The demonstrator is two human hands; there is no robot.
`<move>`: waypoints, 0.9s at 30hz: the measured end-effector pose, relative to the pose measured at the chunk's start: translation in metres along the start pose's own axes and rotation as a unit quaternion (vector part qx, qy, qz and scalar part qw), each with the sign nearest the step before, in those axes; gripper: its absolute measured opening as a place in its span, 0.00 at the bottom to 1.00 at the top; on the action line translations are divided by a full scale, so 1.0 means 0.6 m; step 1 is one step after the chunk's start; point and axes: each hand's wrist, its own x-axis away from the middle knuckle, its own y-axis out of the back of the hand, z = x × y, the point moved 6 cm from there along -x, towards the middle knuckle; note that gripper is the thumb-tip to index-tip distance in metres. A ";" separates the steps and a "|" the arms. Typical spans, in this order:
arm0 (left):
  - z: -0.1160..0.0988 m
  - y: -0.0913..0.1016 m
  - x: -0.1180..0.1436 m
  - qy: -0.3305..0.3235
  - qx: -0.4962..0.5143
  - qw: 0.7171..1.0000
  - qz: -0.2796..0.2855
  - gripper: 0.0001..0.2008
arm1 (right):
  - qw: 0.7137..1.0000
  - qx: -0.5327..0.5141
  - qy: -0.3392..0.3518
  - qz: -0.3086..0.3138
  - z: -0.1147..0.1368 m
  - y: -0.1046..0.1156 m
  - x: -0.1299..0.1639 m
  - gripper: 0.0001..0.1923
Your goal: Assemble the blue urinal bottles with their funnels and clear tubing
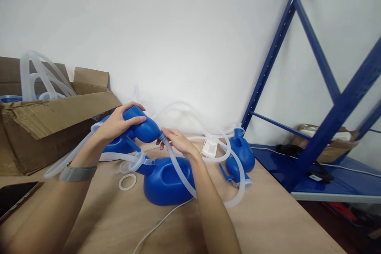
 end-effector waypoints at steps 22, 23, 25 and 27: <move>-0.007 0.025 0.003 0.069 -0.093 0.991 -0.061 0.22 | 0.992 0.038 0.067 -0.099 0.008 0.003 -0.015 0.27; -0.004 0.027 0.004 0.084 -0.097 0.989 -0.072 0.23 | 0.988 0.072 0.076 -0.110 0.015 0.004 -0.013 0.26; 0.004 0.027 0.005 0.119 -0.083 0.986 -0.081 0.25 | 0.974 0.157 0.091 -0.133 0.033 0.004 -0.002 0.24; 0.012 0.024 0.006 0.146 -0.053 0.985 -0.077 0.26 | 0.954 0.236 0.106 -0.155 0.059 -0.001 0.016 0.22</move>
